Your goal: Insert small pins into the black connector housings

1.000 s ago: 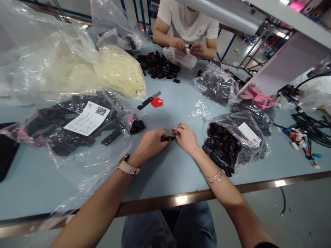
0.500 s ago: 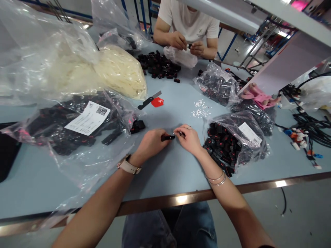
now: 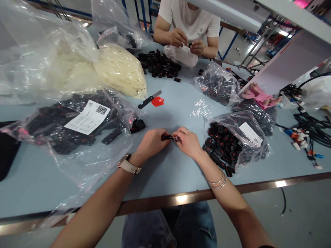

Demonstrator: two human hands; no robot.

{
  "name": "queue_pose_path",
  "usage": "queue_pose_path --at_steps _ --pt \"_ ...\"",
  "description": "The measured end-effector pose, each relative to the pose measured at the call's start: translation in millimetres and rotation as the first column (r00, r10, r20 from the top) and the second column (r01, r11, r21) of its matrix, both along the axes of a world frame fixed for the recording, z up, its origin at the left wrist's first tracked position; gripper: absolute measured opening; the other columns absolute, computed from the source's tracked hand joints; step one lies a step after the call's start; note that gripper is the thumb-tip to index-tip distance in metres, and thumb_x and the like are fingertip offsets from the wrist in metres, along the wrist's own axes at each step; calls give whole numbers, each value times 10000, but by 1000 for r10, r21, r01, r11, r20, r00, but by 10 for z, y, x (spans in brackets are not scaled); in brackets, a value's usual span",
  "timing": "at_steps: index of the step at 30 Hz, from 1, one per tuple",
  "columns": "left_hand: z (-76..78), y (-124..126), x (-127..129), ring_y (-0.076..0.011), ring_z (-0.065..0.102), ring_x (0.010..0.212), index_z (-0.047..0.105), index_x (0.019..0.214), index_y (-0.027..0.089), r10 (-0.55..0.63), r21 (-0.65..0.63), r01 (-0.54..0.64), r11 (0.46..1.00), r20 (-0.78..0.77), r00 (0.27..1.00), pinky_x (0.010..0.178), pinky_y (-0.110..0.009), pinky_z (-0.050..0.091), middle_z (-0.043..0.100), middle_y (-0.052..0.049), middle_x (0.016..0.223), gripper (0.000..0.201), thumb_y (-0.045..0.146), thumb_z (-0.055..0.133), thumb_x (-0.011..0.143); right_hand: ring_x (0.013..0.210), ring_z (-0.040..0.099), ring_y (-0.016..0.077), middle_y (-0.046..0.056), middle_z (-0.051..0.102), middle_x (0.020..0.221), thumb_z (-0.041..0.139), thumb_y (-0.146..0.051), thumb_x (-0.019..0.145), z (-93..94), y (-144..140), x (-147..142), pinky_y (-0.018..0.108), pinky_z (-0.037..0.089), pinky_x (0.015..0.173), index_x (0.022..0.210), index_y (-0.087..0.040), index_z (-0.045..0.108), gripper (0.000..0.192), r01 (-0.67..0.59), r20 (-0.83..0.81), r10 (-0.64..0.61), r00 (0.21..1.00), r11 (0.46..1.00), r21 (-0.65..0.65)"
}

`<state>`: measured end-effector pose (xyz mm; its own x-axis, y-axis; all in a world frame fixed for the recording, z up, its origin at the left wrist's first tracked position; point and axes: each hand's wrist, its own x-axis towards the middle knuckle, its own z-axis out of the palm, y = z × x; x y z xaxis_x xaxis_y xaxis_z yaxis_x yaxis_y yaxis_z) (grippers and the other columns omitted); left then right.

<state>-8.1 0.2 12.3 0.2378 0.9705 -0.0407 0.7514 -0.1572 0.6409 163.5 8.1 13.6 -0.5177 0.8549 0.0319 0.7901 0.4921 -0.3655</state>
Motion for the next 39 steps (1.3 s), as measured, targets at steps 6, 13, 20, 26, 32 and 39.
queue_pose_path --at_steps 6,13,20,26,32,39 --pt "13 -1 5 -175 572 673 635 729 173 6 -5 -6 1000 -14 1000 639 -296 392 665 -42 739 91 227 565 750 835 591 144 48 613 1039 478 -178 868 17 -28 -17 265 447 751 1081 -225 646 275 -12 15 12 1000 1000 -19" --pt "-9 6 -2 -185 595 692 642 742 165 -1 9 1 1000 -60 998 624 -285 390 679 -58 761 116 240 554 757 839 605 155 65 626 1055 469 -248 882 46 -99 -38 267 459 730 1187 -229 611 337 -46 67 47 997 999 -14" --pt "-34 15 -10 -187 601 689 650 764 160 -11 20 12 1000 -71 997 607 -279 382 684 -64 767 128 238 549 760 813 617 159 54 640 1011 477 -254 880 10 -123 -49 266 470 720 1165 -250 629 323 11 52 -10 999 1000 -15" --pt "-40 11 -17 -156 573 629 635 739 187 -9 66 11 998 -24 1000 576 -258 378 669 -24 712 98 272 587 750 884 601 149 72 642 987 348 -298 943 26 -107 14 274 477 813 1105 -211 647 351 205 -475 -152 867 977 61" --pt "-46 13 -21 -150 561 626 634 731 186 -2 68 2 998 -7 1000 584 -258 381 657 -17 707 120 294 592 760 717 614 143 42 634 763 237 -449 954 16 -152 43 270 487 710 895 -198 688 520 320 -630 -271 728 947 -38" --pt "8 -4 -13 -159 543 633 634 752 168 -6 28 6 1000 -5 1000 600 -280 376 643 -26 721 100 263 603 761 630 601 131 14 621 652 304 -471 928 -68 -158 -12 233 457 608 803 -201 642 450 353 -598 -342 725 930 -105"
